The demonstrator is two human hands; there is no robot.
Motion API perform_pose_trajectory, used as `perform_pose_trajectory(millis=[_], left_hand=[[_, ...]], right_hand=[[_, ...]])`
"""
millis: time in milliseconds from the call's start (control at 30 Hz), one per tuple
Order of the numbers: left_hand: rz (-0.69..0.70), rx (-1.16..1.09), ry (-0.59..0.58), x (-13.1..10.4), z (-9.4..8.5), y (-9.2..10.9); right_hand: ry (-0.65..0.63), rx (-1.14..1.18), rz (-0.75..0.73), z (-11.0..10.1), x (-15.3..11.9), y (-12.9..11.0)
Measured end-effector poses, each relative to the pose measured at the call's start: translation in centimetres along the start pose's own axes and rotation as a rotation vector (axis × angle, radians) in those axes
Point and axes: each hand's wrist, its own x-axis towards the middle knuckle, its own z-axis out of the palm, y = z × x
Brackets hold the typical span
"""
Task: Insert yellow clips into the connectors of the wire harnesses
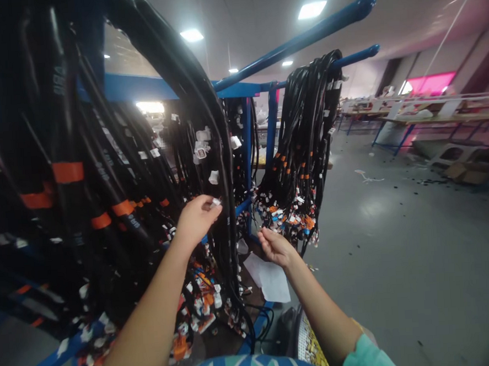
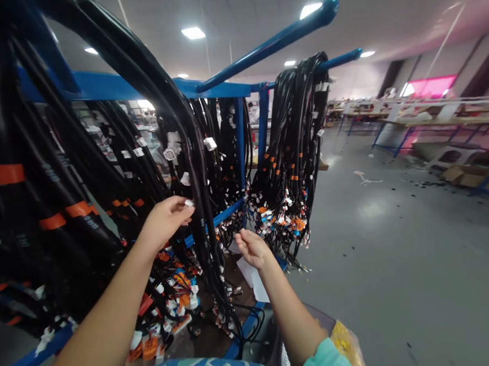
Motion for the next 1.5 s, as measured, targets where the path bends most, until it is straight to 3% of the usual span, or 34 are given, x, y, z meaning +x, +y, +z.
perform_pose_trajectory(millis=[167, 233, 333, 467, 567, 800, 1000, 1233, 1367, 1500], left_hand=[[0.151, -0.093, 0.361, -1.6, 0.2, 0.6], [0.245, -0.121, 0.410, -2.1, 0.5, 1.1], [0.476, 0.058, 0.423, -2.3, 0.9, 1.9], [0.705, 0.239, 0.368, -1.6, 1.1, 2.7], [0.760, 0.227, 0.285, -1.1, 1.3, 2.7], [0.535, 0.208, 0.081, -0.3, 1.5, 2.8], [0.710, 0.360, -0.031, -0.1, 0.7, 3.8], [0.690, 0.403, -0.210, -0.8, -0.2, 3.7], [0.704, 0.431, -0.211, -0.6, -0.5, 3.4], [0.714, 0.435, -0.121, -0.5, -0.5, 3.1]], right_hand=[[-0.093, -0.014, -0.055, 0.7, -1.5, -0.2], [-0.182, -0.024, -0.064, 1.4, -2.2, -0.5], [-0.364, -0.023, -0.075, 2.6, -3.4, -1.0], [-0.542, 0.001, -0.110, 4.4, -5.1, -1.9], [-0.553, 0.003, -0.100, 5.6, -6.1, -2.5], [-0.517, 0.013, -0.110, 7.5, -7.3, -3.0], [-0.480, -0.021, -0.081, 8.0, -7.9, -3.3], [-0.461, -0.052, -0.126, 8.1, -7.8, -3.1], [-0.487, -0.050, -0.176, 8.2, -7.4, -2.6], [-0.505, -0.060, -0.160, 8.2, -7.2, -2.3]])
